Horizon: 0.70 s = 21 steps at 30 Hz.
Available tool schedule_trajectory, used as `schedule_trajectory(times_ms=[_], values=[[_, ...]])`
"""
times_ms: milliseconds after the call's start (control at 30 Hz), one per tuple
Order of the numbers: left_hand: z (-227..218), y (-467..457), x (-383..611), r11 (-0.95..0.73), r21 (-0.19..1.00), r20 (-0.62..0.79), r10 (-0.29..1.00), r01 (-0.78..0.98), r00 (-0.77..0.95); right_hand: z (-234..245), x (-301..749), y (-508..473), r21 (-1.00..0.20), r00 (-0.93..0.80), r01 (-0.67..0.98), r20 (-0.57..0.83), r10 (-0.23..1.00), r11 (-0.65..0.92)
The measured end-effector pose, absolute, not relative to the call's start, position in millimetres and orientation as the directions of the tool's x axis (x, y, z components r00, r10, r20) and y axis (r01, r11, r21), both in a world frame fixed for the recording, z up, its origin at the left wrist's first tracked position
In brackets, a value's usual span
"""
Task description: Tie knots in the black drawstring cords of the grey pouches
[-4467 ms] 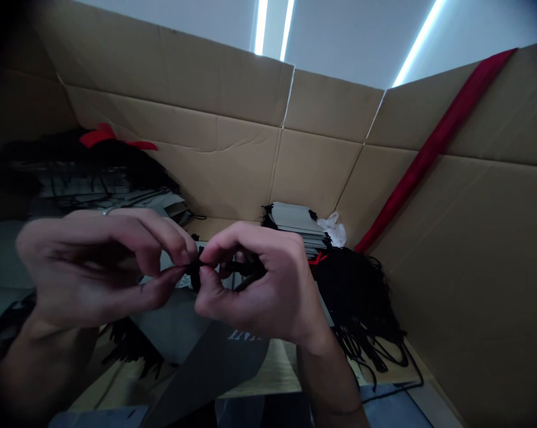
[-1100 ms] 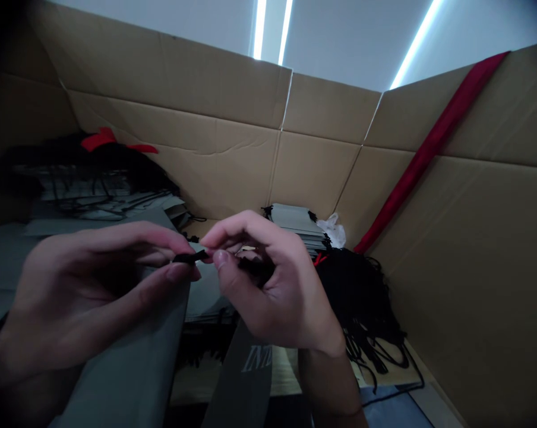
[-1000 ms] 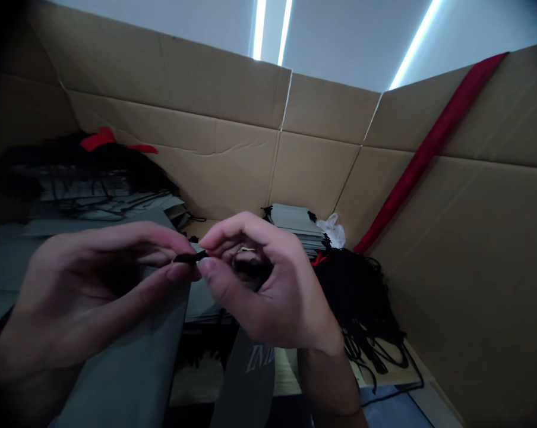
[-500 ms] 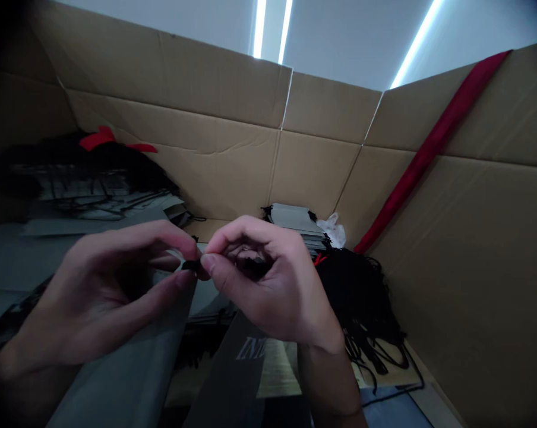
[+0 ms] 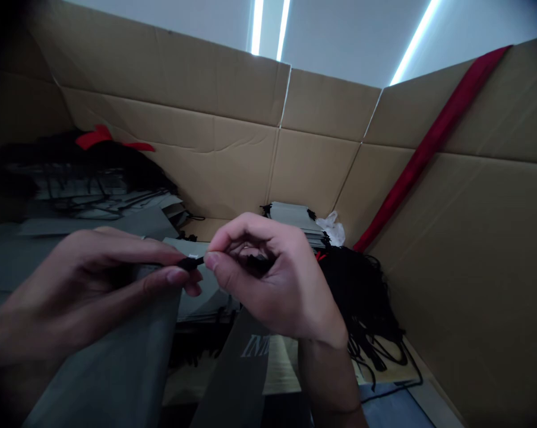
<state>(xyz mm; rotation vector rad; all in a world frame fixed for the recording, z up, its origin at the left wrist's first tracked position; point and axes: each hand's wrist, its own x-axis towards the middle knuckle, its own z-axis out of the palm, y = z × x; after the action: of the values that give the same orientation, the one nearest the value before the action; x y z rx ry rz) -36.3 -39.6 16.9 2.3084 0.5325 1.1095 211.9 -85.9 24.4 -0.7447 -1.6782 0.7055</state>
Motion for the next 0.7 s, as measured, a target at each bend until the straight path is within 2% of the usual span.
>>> schedule_trajectory(times_ms=[200, 333, 433, 533, 700], values=[[20, -36, -35, -0.768, 0.627, 0.544, 0.551, 0.130, 0.633, 22, 215, -88, -0.763, -0.183, 0.126, 0.610, 0.771, 0.634], [16, -37, -31, -0.775, 0.624, 0.577, 0.544, 0.101, 0.609, 18, 217, -85, -0.751, -0.246, 0.107, 0.615, 0.749, 0.651], [13, -37, -28, -0.792, 0.609, 0.637, 0.521, 0.044, 0.569, 15, 215, -79, -0.685, -0.354, 0.098, 0.654, 0.669, 0.722], [13, -36, -27, -0.776, 0.630, 0.608, 0.526, 0.042, 0.594, 14, 214, -74, -0.590, -0.356, 0.117, 0.726, 0.589, 0.799], [13, -38, -30, -0.742, 0.667, 0.548, 0.556, 0.075, 0.625, 16, 214, -73, -0.561, -0.346, 0.178, 0.733, 0.585, 0.808]])
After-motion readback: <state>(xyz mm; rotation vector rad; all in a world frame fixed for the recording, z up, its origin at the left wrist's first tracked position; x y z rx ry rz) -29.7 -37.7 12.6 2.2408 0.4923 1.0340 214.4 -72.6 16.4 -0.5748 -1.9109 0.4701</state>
